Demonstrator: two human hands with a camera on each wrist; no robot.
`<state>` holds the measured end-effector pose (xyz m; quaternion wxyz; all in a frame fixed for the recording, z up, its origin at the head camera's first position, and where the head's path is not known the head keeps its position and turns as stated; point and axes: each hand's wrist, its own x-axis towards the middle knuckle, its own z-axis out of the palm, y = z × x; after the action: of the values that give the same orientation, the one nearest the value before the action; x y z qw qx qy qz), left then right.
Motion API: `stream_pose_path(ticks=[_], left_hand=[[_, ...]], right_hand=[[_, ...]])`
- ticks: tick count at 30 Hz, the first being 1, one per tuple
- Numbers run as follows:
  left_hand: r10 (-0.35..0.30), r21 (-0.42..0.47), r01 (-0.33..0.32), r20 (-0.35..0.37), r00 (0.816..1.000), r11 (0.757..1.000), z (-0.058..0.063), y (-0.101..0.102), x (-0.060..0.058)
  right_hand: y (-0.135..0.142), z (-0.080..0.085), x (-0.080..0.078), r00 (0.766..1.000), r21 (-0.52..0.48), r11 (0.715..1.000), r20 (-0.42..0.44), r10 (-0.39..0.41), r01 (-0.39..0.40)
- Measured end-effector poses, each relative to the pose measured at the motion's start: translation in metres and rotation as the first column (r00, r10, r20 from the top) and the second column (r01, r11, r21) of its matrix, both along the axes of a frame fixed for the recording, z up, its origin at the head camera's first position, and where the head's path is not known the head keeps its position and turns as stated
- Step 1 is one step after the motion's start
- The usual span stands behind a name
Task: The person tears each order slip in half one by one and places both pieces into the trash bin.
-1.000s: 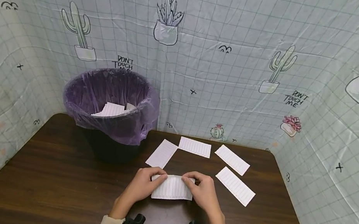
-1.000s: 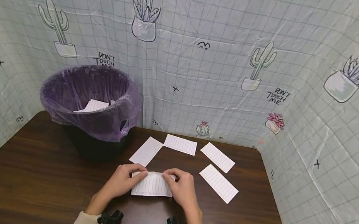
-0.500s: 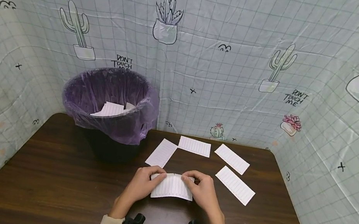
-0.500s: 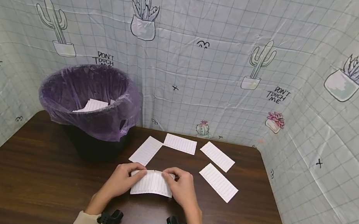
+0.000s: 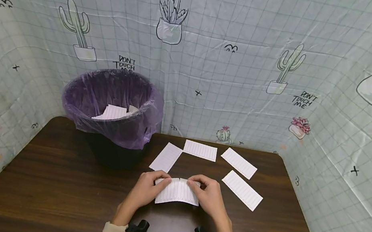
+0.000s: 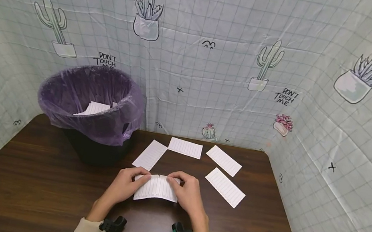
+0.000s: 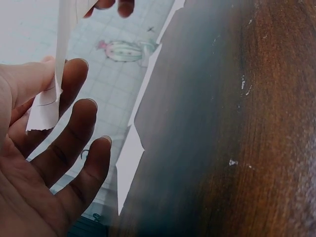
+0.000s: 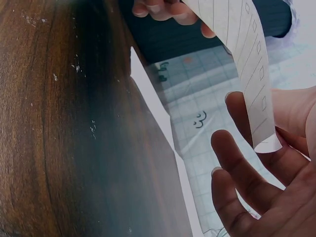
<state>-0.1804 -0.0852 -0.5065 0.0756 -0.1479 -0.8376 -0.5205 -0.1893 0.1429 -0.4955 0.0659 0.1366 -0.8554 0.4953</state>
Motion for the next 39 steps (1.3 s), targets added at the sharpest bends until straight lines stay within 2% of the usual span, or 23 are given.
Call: stream_pose_path(ticks=[6,10,17,23,31,39], left_hand=[[0.029,-0.002,-0.029,-0.029,0.999,1.0,-0.001,-0.003,-0.001],[0.038,-0.008,-0.039,-0.036,0.999,0.999,-0.001,-0.004,-0.001],[0.05,-0.002,-0.05,0.001,0.999,0.999,0.0,-0.01,-0.002],[0.074,-0.009,-0.074,0.002,0.997,0.997,0.001,-0.012,-0.002],[0.074,-0.009,-0.074,0.015,0.997,0.997,0.001,-0.013,-0.002],[0.09,0.017,-0.09,0.029,0.996,0.996,0.001,-0.015,-0.002]], right_hand=[[0.002,-0.001,-0.001,0.999,0.002,0.999,0.029,0.034,-0.034],[0.005,-0.002,-0.002,1.0,0.017,1.0,0.023,0.021,-0.022],[0.009,-0.004,-0.005,1.0,0.017,1.0,0.001,-0.003,0.003],[0.011,-0.004,-0.006,1.0,0.021,1.0,0.009,-0.012,0.012],[0.013,-0.004,-0.005,1.0,0.027,0.999,0.022,-0.022,0.022],[0.012,-0.006,-0.005,1.0,0.018,1.0,0.0,-0.014,0.014]])
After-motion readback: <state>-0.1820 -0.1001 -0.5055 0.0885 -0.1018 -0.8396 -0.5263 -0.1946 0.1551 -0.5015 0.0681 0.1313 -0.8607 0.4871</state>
